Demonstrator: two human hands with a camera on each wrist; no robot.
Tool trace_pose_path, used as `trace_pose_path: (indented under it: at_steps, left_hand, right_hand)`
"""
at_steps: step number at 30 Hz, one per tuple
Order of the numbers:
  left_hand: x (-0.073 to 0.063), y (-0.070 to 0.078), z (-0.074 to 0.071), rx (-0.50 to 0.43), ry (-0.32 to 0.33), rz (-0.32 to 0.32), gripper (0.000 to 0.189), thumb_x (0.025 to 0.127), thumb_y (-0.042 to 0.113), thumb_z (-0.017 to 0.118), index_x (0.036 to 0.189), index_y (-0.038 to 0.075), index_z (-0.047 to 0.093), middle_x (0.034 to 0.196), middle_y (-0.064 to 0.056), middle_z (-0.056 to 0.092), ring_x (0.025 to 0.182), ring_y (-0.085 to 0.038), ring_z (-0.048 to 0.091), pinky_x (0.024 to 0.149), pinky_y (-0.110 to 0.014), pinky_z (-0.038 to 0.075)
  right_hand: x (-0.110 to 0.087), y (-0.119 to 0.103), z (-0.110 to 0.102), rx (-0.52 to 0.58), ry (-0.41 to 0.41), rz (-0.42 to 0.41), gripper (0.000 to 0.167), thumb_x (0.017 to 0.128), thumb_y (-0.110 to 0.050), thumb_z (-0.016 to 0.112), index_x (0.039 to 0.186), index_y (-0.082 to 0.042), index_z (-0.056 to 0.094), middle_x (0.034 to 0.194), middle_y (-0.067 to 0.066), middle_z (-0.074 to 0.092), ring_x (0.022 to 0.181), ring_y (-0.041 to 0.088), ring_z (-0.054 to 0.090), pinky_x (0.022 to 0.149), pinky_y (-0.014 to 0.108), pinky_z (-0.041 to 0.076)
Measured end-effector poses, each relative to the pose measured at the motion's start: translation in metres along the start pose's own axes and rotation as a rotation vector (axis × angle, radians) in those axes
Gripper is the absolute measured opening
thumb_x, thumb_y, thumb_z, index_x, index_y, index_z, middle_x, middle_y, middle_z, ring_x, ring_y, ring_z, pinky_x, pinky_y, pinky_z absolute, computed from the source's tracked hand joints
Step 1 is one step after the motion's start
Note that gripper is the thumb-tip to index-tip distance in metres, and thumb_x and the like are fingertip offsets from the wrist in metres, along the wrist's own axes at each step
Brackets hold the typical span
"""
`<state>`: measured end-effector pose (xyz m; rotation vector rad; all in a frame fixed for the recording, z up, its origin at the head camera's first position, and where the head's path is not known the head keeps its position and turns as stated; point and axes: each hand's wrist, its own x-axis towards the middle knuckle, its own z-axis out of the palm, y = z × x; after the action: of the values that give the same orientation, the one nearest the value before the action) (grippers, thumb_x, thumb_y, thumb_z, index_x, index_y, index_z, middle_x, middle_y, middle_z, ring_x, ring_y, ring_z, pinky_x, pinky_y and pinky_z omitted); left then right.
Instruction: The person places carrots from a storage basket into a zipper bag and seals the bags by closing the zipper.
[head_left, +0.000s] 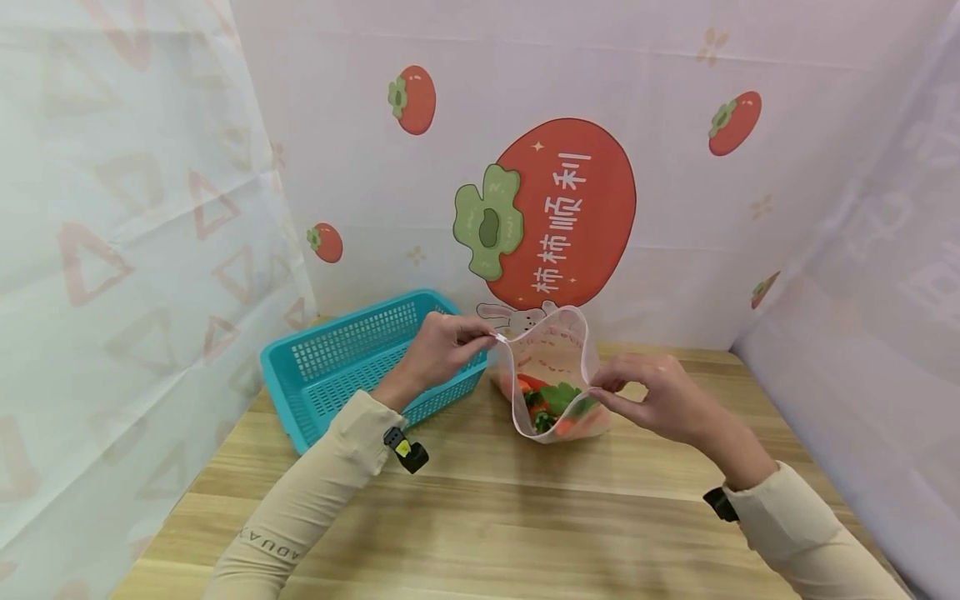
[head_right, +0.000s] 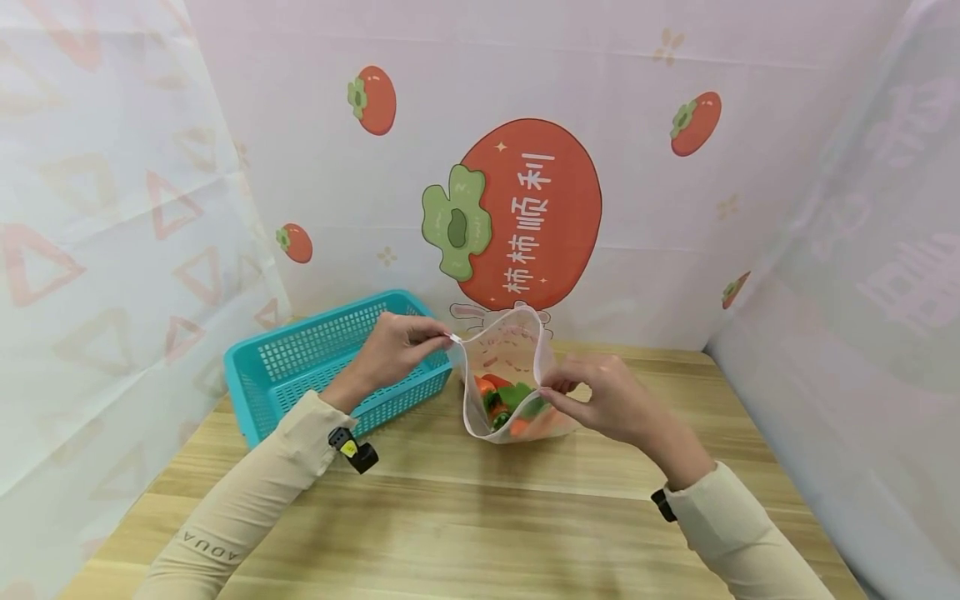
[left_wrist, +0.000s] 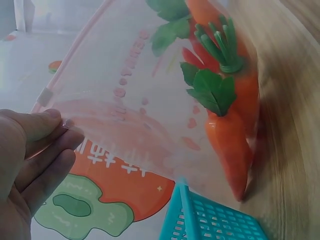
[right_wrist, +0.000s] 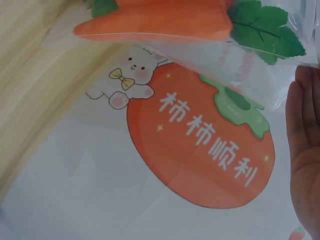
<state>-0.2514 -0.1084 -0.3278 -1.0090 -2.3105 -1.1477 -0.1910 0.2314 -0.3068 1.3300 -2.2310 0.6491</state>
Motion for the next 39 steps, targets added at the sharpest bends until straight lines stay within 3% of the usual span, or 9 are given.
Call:
trace_pose_path:
  at_steps: [9, 14, 16, 17, 20, 23, 30, 34, 39]
  left_hand:
    - [0.001, 0.006, -0.003, -0.034, 0.024, -0.025, 0.010, 0.098, 0.012, 0.075, 0.102, 0.007, 0.084, 0.096, -0.006, 0.083, 0.085, -0.017, 0.081, 0.076, -0.026, 0.065]
    - [0.000, 0.011, -0.009, -0.044, 0.064, -0.036, 0.010, 0.098, 0.014, 0.076, 0.102, 0.008, 0.083, 0.096, -0.005, 0.083, 0.082, -0.015, 0.080, 0.074, -0.025, 0.065]
    - [-0.001, 0.013, -0.013, -0.044, 0.084, -0.042, 0.010, 0.097, 0.014, 0.077, 0.102, 0.009, 0.083, 0.096, -0.004, 0.083, 0.080, -0.015, 0.080, 0.073, -0.024, 0.064]
    - [-0.001, 0.014, -0.015, -0.046, 0.094, -0.046, 0.010, 0.097, 0.015, 0.078, 0.102, 0.009, 0.083, 0.095, -0.004, 0.083, 0.079, -0.015, 0.080, 0.072, -0.024, 0.064]
    - [-0.005, 0.017, -0.022, -0.069, 0.115, -0.055, 0.009, 0.097, 0.015, 0.078, 0.101, 0.009, 0.083, 0.092, -0.004, 0.082, 0.076, -0.018, 0.079, 0.069, -0.025, 0.063]
    - [-0.009, 0.019, -0.030, -0.113, 0.119, -0.072, 0.009, 0.097, 0.015, 0.078, 0.102, 0.009, 0.082, 0.091, -0.004, 0.082, 0.076, -0.019, 0.078, 0.067, -0.025, 0.061]
    - [-0.023, 0.014, -0.050, -0.211, 0.100, -0.169, 0.007, 0.098, 0.015, 0.076, 0.102, 0.012, 0.081, 0.090, -0.005, 0.081, 0.073, -0.022, 0.075, 0.057, -0.023, 0.049]
    - [-0.028, 0.005, -0.055, -0.245, 0.083, -0.195, 0.009, 0.100, 0.014, 0.074, 0.105, 0.010, 0.080, 0.092, -0.008, 0.081, 0.080, -0.020, 0.078, 0.068, -0.025, 0.059]
    - [-0.034, -0.002, -0.053, -0.261, 0.067, -0.228, 0.014, 0.100, 0.018, 0.074, 0.110, 0.009, 0.078, 0.098, -0.010, 0.081, 0.087, -0.018, 0.079, 0.083, -0.038, 0.066]
  right_hand:
    - [-0.005, 0.002, -0.013, -0.033, 0.056, 0.021, 0.035, 0.072, 0.005, 0.092, 0.097, -0.015, 0.081, 0.086, -0.007, 0.078, 0.077, -0.005, 0.068, 0.072, 0.011, 0.057]
    - [-0.008, 0.007, -0.020, -0.018, 0.157, -0.010, 0.010, 0.091, -0.020, 0.084, 0.097, -0.013, 0.082, 0.085, -0.003, 0.078, 0.075, 0.000, 0.072, 0.075, 0.010, 0.056]
    - [-0.009, 0.008, -0.022, -0.004, 0.196, -0.019, 0.011, 0.093, -0.022, 0.081, 0.095, -0.011, 0.082, 0.085, -0.001, 0.079, 0.074, 0.003, 0.073, 0.074, 0.009, 0.056]
    - [-0.009, 0.008, -0.024, -0.005, 0.207, -0.007, 0.007, 0.090, -0.015, 0.085, 0.094, -0.011, 0.082, 0.084, 0.000, 0.079, 0.075, 0.003, 0.073, 0.074, 0.009, 0.056]
    - [-0.011, 0.009, -0.027, 0.010, 0.238, 0.032, 0.025, 0.076, 0.007, 0.089, 0.093, -0.008, 0.081, 0.085, 0.003, 0.079, 0.076, 0.001, 0.072, 0.075, 0.007, 0.055]
    - [-0.013, 0.009, -0.030, 0.060, 0.264, 0.081, 0.043, 0.064, 0.024, 0.085, 0.094, -0.007, 0.081, 0.086, 0.004, 0.079, 0.077, 0.000, 0.072, 0.078, 0.008, 0.056]
    - [-0.020, 0.009, -0.033, 0.194, 0.292, 0.256, 0.033, 0.079, 0.025, 0.076, 0.097, -0.002, 0.079, 0.083, 0.004, 0.078, 0.076, 0.000, 0.073, 0.072, 0.011, 0.058]
    - [-0.022, 0.011, -0.032, 0.172, 0.317, 0.354, 0.025, 0.085, 0.018, 0.076, 0.096, -0.004, 0.079, 0.080, 0.007, 0.076, 0.074, -0.002, 0.073, 0.068, 0.012, 0.058]
    - [-0.022, 0.013, -0.028, 0.176, 0.308, 0.454, 0.015, 0.092, 0.007, 0.076, 0.098, -0.007, 0.079, 0.082, 0.004, 0.076, 0.074, 0.000, 0.073, 0.068, 0.013, 0.057]
